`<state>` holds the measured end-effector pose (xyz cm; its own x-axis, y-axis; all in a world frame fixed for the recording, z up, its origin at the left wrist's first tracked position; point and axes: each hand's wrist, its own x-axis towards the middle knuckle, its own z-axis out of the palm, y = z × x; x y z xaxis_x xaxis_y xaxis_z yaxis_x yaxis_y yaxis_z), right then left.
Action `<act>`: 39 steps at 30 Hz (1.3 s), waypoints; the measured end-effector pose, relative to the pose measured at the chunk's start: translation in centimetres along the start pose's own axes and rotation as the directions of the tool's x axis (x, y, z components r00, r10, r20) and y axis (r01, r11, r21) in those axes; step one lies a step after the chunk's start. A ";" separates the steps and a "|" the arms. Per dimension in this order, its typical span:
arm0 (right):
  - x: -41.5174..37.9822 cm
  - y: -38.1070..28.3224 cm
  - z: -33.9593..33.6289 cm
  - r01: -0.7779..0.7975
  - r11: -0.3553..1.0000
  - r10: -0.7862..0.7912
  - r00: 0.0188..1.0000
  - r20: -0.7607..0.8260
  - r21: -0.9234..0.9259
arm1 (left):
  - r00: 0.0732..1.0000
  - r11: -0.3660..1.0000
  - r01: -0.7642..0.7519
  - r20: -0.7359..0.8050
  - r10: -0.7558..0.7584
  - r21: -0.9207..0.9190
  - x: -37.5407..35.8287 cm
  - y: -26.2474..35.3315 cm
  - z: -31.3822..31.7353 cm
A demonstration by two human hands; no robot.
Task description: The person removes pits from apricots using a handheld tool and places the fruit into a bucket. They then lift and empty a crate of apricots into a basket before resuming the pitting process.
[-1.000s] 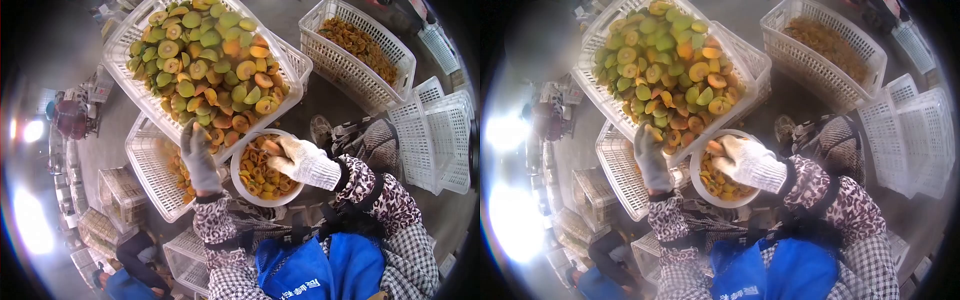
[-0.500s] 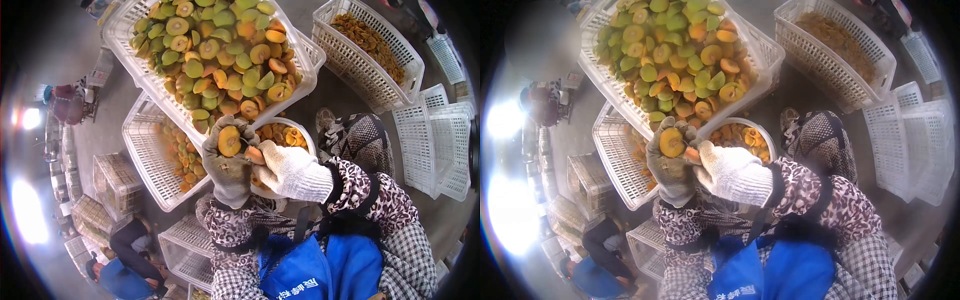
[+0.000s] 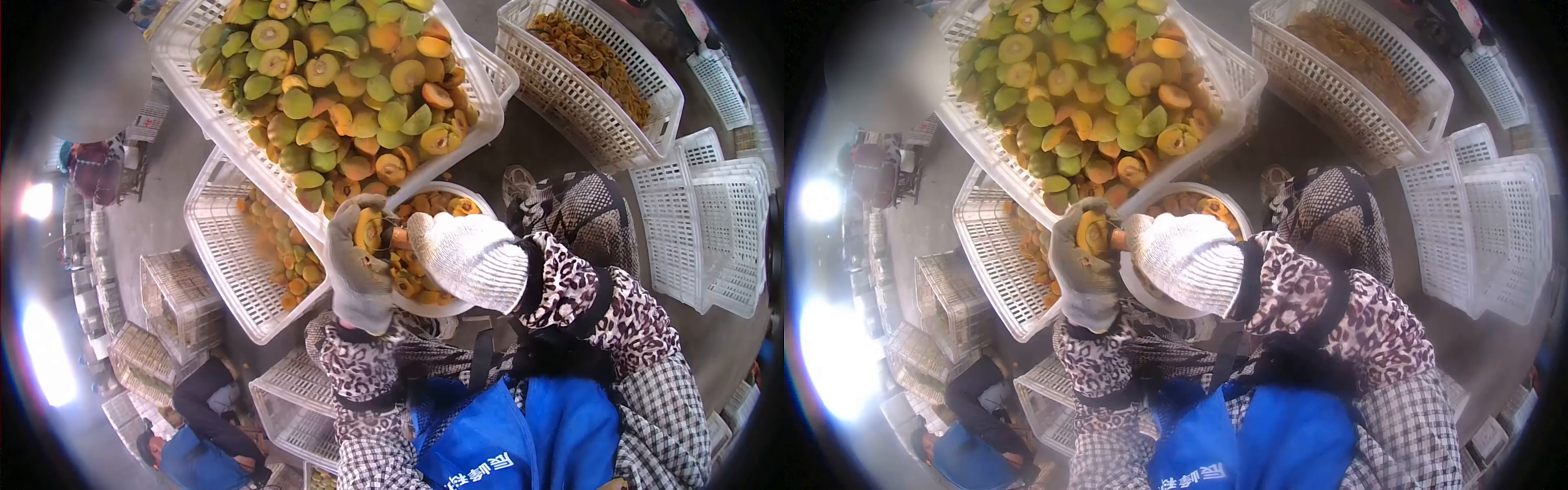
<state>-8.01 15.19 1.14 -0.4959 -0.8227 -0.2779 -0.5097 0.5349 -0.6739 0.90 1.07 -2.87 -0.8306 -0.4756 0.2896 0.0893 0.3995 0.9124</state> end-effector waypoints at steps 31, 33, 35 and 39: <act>-0.2 2.9 0.8 -0.477 0.474 -0.342 0.675 0.654 0.740 | 0.686 0.000 0.508 0.405 -0.604 -0.861 -0.1 1.6 -0.6; -1.2 2.9 -0.6 -0.206 0.774 -0.267 0.751 0.604 0.598 | 0.727 0.057 0.501 0.384 -0.569 -0.863 -0.3 -0.2 -3.2; -2.6 5.2 1.2 0.110 0.990 -0.131 0.946 0.297 0.089 | 0.660 0.810 0.383 -0.481 -0.577 -0.445 0.3 0.1 -4.6; -2.9 13.6 6.2 0.146 0.793 -0.035 0.980 0.195 -0.592 | 0.857 0.519 0.173 -0.387 0.339 0.837 1.3 -4.2 -8.1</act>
<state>-9.13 23.66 -11.46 -0.3313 -0.8625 -0.3825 -0.8925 0.4179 -0.1694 3.85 -7.57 -4.01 -0.4688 -0.5758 0.6699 -0.5578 0.7810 0.2809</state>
